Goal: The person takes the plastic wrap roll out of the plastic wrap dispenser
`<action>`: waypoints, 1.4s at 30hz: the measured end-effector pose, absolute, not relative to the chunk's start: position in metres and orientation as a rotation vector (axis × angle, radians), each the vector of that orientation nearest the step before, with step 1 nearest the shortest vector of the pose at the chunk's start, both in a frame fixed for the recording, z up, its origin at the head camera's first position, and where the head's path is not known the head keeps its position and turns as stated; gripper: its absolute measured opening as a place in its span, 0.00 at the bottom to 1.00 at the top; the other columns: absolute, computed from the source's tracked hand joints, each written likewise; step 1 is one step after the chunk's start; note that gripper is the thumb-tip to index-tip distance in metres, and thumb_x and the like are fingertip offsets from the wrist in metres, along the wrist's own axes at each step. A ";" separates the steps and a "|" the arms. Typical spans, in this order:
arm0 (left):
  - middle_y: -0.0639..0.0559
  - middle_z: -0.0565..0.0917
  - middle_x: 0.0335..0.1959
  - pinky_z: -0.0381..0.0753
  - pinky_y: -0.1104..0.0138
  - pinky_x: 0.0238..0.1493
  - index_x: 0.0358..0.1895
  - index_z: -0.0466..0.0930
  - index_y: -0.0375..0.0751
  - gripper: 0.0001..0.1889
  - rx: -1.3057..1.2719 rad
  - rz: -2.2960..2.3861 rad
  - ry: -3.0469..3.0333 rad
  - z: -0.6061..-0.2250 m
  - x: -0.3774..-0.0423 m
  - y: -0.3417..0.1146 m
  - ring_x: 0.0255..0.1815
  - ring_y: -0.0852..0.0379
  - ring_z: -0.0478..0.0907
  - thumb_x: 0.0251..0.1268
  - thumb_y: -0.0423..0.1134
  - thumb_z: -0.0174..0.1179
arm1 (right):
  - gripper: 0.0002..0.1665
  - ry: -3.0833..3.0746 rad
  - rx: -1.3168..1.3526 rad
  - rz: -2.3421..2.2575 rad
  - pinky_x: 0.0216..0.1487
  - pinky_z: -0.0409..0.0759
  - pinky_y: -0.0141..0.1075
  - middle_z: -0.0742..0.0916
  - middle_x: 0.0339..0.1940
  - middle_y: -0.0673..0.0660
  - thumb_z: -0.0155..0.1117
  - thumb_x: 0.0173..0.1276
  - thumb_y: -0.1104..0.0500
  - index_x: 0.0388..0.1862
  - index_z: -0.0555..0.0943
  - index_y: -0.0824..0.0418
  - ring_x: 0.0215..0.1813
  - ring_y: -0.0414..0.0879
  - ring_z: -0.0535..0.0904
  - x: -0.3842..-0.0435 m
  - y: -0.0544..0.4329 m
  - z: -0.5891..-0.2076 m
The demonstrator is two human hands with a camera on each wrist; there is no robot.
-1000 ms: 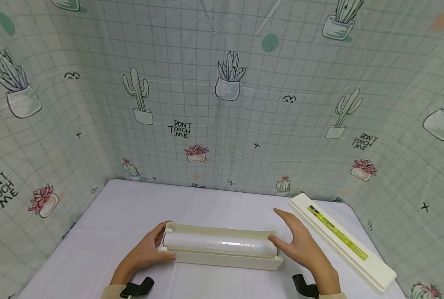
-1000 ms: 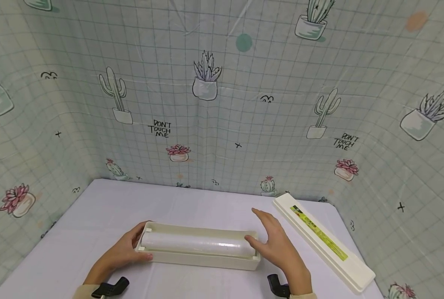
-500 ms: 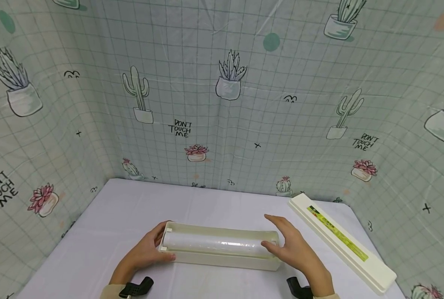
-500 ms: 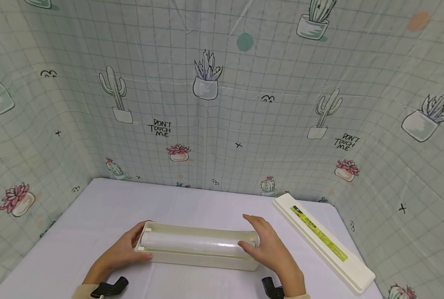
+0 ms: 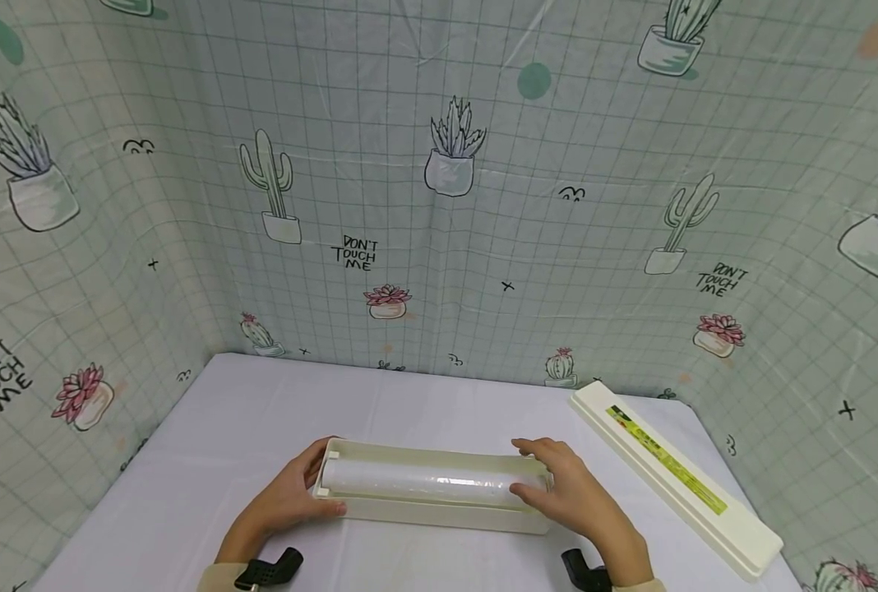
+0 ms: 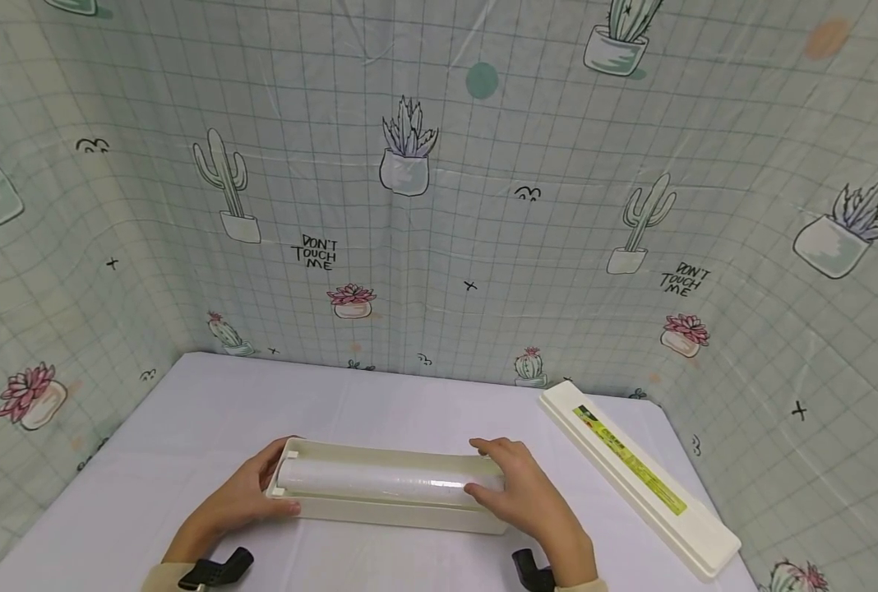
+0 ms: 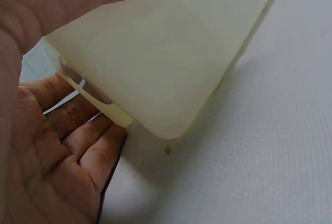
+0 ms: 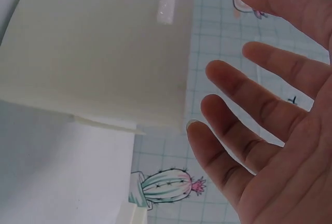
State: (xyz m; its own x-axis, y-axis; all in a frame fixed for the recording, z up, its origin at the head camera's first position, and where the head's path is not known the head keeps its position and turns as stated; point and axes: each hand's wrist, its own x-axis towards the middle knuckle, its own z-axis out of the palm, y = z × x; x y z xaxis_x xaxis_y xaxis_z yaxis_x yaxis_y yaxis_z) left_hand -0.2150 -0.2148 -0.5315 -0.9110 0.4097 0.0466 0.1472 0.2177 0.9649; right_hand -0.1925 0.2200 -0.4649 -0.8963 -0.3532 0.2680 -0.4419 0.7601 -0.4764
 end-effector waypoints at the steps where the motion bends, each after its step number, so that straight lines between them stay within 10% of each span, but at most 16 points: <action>1: 0.34 0.70 0.73 0.69 0.79 0.63 0.77 0.58 0.32 0.52 0.529 1.760 2.268 -0.531 -0.215 -0.215 0.66 0.75 0.69 0.50 0.36 0.80 | 0.32 -2.806 0.641 0.818 0.56 0.81 0.49 0.87 0.54 0.52 0.79 0.62 0.51 0.64 0.82 0.56 0.59 0.52 0.81 -0.192 0.219 -0.465; 9: 0.34 0.70 0.73 0.69 0.79 0.62 0.77 0.58 0.32 0.52 0.509 1.744 2.284 -0.528 -0.213 -0.213 0.74 0.43 0.67 0.49 0.36 0.80 | 0.29 -2.840 0.738 0.851 0.54 0.82 0.47 0.88 0.51 0.53 0.76 0.64 0.53 0.62 0.82 0.61 0.52 0.51 0.84 -0.192 0.213 -0.465; 20: 0.34 0.70 0.73 0.70 0.79 0.62 0.78 0.58 0.32 0.53 0.503 1.757 2.270 -0.531 -0.213 -0.215 0.65 0.75 0.70 0.49 0.36 0.80 | 0.23 -2.853 0.761 0.795 0.53 0.84 0.44 0.89 0.50 0.51 0.78 0.62 0.56 0.55 0.85 0.60 0.51 0.48 0.85 -0.193 0.208 -0.470; 35: 0.35 0.70 0.73 0.69 0.79 0.63 0.78 0.58 0.32 0.52 0.505 1.750 2.276 -0.531 -0.214 -0.214 0.68 0.67 0.71 0.50 0.36 0.80 | 0.26 -2.935 0.749 0.678 0.57 0.82 0.52 0.91 0.52 0.59 0.79 0.60 0.54 0.54 0.86 0.66 0.54 0.56 0.85 -0.196 0.203 -0.472; 42: 0.34 0.70 0.73 0.70 0.78 0.63 0.78 0.58 0.32 0.52 0.517 1.741 2.292 -0.531 -0.215 -0.214 0.74 0.41 0.68 0.50 0.36 0.80 | 0.24 -2.912 0.777 0.682 0.57 0.82 0.51 0.91 0.52 0.59 0.79 0.60 0.53 0.51 0.88 0.66 0.53 0.56 0.85 -0.197 0.204 -0.471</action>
State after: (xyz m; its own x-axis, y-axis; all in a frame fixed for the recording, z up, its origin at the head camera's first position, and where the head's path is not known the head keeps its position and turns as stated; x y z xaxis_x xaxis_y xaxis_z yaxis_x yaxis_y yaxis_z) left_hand -0.2146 -0.2143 -0.5307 -0.9147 0.4023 0.0390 0.1455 0.2378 0.9603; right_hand -0.1972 0.2036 -0.4710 -0.8723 -0.4620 0.1598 -0.4849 0.7762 -0.4029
